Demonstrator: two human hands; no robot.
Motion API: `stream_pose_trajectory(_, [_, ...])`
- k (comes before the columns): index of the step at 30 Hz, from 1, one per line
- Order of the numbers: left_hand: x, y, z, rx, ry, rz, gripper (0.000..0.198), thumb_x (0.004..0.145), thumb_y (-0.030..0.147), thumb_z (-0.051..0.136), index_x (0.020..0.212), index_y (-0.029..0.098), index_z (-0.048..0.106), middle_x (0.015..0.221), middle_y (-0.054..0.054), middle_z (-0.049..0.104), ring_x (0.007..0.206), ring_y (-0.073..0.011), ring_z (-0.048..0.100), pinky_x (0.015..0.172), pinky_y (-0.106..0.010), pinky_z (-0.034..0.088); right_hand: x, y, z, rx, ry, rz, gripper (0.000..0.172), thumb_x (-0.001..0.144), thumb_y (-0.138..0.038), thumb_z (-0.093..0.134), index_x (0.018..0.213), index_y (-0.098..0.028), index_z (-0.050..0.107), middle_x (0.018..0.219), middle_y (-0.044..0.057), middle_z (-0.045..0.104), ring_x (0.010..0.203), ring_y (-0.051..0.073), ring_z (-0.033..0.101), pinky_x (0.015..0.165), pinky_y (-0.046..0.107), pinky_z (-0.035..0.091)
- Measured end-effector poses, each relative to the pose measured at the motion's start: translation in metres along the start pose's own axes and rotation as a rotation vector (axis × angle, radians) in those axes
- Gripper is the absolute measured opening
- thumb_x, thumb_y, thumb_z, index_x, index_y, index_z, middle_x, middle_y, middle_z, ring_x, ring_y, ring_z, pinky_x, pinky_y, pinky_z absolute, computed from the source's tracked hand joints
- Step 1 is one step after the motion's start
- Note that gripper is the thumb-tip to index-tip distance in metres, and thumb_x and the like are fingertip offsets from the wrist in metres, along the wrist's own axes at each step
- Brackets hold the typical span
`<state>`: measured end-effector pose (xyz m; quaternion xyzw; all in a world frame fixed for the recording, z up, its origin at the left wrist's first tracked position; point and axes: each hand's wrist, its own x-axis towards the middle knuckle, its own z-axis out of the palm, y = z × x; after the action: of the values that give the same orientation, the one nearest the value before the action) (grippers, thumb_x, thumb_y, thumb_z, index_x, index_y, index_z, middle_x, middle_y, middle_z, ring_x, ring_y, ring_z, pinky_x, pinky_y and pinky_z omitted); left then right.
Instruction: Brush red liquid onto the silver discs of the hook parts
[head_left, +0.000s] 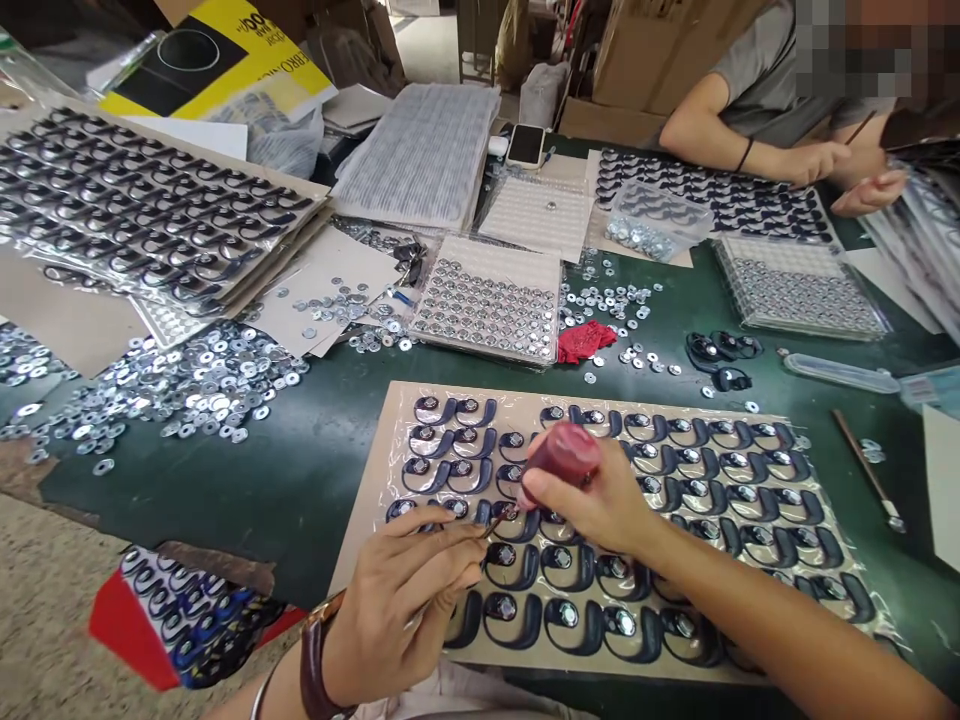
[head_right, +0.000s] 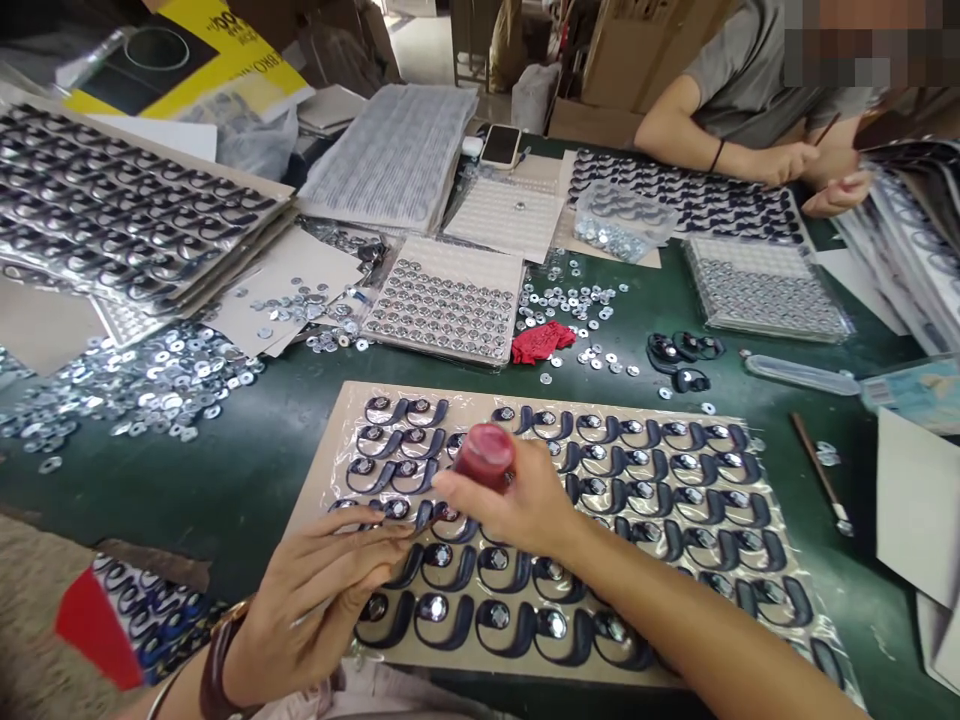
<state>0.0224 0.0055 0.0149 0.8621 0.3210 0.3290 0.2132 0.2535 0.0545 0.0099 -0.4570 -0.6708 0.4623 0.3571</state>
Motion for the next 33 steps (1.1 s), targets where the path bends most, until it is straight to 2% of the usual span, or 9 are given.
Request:
stream_pose_trajectory(2, [-0.001,0.001,-0.001,0.041,-0.011,0.04,0.026,0.084,0.005,0.045,0.106,0.009,0.058,0.1,-0.01,0.069,0.098,-0.0161,0.065,0.09,-0.034,0.052,0.005,-0.005,-0.01,0.114,-0.048,0.095,0.021,0.086,-0.037,0.054,0.086,-0.017,0.06,0.066,0.002,0.068,0.057,0.014,0.063,0.052,0.025,0.051])
stream_pose_trajectory(4, [-0.001,0.001,-0.002,0.104,-0.019,0.096,0.029,0.084,0.004,0.044,0.108,0.008,0.058,0.103,-0.011,0.068,0.102,-0.0172,0.063,0.091,-0.035,0.051,0.011,-0.005,-0.018,0.117,-0.034,0.108,0.023,0.084,-0.038,0.057,0.085,-0.016,0.06,0.068,0.003,0.069,0.059,0.015,0.064,0.054,0.025,0.051])
stream_pose_trajectory(9, [0.012,-0.001,0.001,0.278,-0.005,0.215,0.029,0.085,0.004,0.04,0.105,0.007,0.06,0.102,-0.012,0.069,0.096,-0.0174,0.065,0.088,-0.035,0.053,0.019,0.014,-0.015,-0.019,0.169,0.007,0.018,0.079,-0.034,0.065,0.083,-0.017,0.061,0.063,0.002,0.066,0.056,0.016,0.063,0.055,0.027,0.052])
stream_pose_trajectory(12, [0.022,-0.002,0.005,0.354,-0.041,0.259,0.027,0.09,0.01,0.039,0.103,0.005,0.062,0.103,-0.014,0.068,0.094,-0.0196,0.066,0.087,-0.036,0.054,0.02,0.026,-0.006,-0.018,0.223,-0.025,0.015,0.08,-0.033,0.063,0.083,-0.018,0.06,0.061,0.001,0.066,0.054,0.016,0.064,0.055,0.027,0.052])
stream_pose_trajectory(17, [0.026,-0.001,0.01,0.408,-0.073,0.284,0.028,0.093,0.015,0.039,0.101,0.005,0.064,0.101,-0.014,0.069,0.091,-0.0202,0.067,0.085,-0.036,0.054,0.019,0.032,0.0,0.029,0.215,-0.048,0.014,0.081,-0.032,0.061,0.085,-0.018,0.06,0.062,0.001,0.067,0.054,0.017,0.064,0.056,0.028,0.052])
stream_pose_trajectory(22, [0.023,0.004,0.016,0.484,-0.052,0.308,0.02,0.088,0.015,0.051,0.099,0.004,0.064,0.1,-0.015,0.069,0.096,-0.0229,0.066,0.09,-0.037,0.052,0.018,0.037,0.003,0.077,0.149,-0.028,0.018,0.08,-0.033,0.061,0.089,-0.018,0.058,0.062,0.001,0.067,0.056,0.017,0.064,0.058,0.028,0.053])
stream_pose_trajectory(28, [0.018,0.007,0.019,0.489,-0.041,0.294,0.022,0.088,0.014,0.049,0.1,0.004,0.064,0.101,-0.015,0.069,0.098,-0.0233,0.065,0.091,-0.037,0.052,0.017,0.038,0.002,0.016,0.12,-0.05,0.017,0.078,-0.032,0.064,0.087,-0.019,0.058,0.061,0.001,0.067,0.054,0.016,0.064,0.056,0.027,0.054])
stream_pose_trajectory(33, [0.017,0.005,0.02,0.478,-0.06,0.284,0.022,0.087,0.014,0.049,0.101,0.004,0.063,0.102,-0.016,0.068,0.098,-0.0246,0.065,0.087,-0.037,0.054,0.016,0.038,0.002,-0.037,0.147,-0.067,0.018,0.078,-0.032,0.064,0.089,-0.019,0.058,0.065,0.002,0.068,0.057,0.017,0.065,0.058,0.027,0.054])
